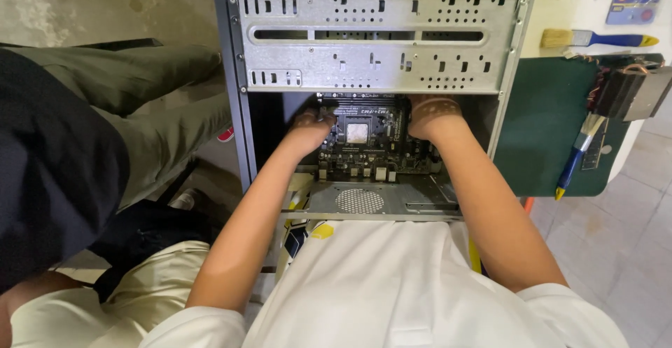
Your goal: Reinstalling a power supply unit and securing internal components inside a desktop computer case using a screwdriver.
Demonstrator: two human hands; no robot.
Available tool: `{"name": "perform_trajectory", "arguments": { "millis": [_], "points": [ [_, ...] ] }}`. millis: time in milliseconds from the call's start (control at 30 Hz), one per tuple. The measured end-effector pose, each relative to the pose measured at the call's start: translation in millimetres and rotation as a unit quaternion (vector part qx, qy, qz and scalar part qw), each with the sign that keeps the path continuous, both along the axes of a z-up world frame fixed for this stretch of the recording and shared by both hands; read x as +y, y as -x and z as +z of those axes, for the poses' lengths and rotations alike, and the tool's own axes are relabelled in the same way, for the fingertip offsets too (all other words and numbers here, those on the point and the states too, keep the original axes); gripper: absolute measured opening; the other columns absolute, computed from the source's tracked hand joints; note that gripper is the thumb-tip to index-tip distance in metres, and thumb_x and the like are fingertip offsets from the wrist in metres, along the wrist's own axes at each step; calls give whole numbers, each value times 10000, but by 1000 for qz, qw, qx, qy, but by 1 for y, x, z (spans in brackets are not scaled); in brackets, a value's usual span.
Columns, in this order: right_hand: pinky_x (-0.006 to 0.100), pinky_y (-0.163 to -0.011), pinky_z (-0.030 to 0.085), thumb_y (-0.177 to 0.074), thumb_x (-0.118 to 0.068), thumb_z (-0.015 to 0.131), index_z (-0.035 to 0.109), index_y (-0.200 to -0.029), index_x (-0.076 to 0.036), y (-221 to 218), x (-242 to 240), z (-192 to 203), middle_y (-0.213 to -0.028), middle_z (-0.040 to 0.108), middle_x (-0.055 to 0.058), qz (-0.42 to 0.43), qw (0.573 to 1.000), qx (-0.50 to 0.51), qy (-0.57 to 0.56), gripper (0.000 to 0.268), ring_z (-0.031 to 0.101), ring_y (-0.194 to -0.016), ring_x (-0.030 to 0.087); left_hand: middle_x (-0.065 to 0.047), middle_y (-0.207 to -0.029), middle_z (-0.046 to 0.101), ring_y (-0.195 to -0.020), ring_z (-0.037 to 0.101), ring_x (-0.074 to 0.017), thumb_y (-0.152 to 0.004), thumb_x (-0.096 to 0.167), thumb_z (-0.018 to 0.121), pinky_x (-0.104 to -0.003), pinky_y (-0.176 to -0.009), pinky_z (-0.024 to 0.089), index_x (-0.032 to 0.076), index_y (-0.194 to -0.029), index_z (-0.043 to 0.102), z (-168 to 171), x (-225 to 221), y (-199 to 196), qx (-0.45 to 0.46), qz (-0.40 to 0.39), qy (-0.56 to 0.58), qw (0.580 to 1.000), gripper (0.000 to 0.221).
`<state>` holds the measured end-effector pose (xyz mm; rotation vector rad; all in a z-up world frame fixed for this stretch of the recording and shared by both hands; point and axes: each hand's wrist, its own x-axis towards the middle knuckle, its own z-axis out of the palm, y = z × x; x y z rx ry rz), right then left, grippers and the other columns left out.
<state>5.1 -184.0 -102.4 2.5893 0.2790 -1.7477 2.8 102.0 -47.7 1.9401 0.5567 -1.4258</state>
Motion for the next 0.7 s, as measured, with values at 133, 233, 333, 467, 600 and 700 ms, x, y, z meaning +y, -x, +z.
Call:
{"name": "perform_trajectory", "arguments": {
  "millis": [133,233,333,467,600,700],
  "points": [
    [488,-766,613,-921,-226,505,656,-1251,99,2,0,4,-1042,730,260,6,1000,9,6,487,729,-1014,391,-157,-1541,511,-1471,423,-294,-969,584,436,-429,-1234,325,76,-1505,482,21,-3,16,22,47,6,999,740],
    [501,-770,612,-931,-236,498,637,-1285,93,-5,1,0,-1075,731,252,21,1000,8,10,503,725,-1039,382,-205,-1532,495,-1475,408,-340,-980,582,463,-470,-1224,326,53,-1512,466,10,3,21,16,20,15,1000,750],
    [503,-760,614,-925,-263,495,641,-1280,86,-20,26,55,-1071,729,256,20,999,16,18,519,727,-1030,382,-228,-1548,462,-1488,389,-348,-967,598,471,-486,-1231,312,37,-1527,431,27,-1,10,29,-2,11,1000,794],
    [495,-755,612,-924,-237,503,657,-1247,93,-16,21,40,-1018,734,244,11,1000,7,7,487,734,-997,376,-188,-1571,450,-1503,365,-320,-941,666,438,-457,-1247,281,63,-1532,430,30,3,9,39,14,17,999,844],
    [482,-774,613,-926,-242,481,663,-1261,82,-12,11,18,-1067,736,249,25,999,11,17,500,727,-1035,371,-169,-1570,451,-1504,365,-310,-923,694,447,-473,-1257,255,81,-1531,431,35,5,8,43,26,20,999,864],
    [491,-775,612,-920,-264,481,661,-1268,75,-9,6,5,-1081,739,247,28,999,19,19,517,729,-1041,366,-145,-1564,458,-1502,366,-294,-913,718,443,-469,-1262,245,105,-1529,430,33,7,9,45,31,15,998,869]
  ]
}}
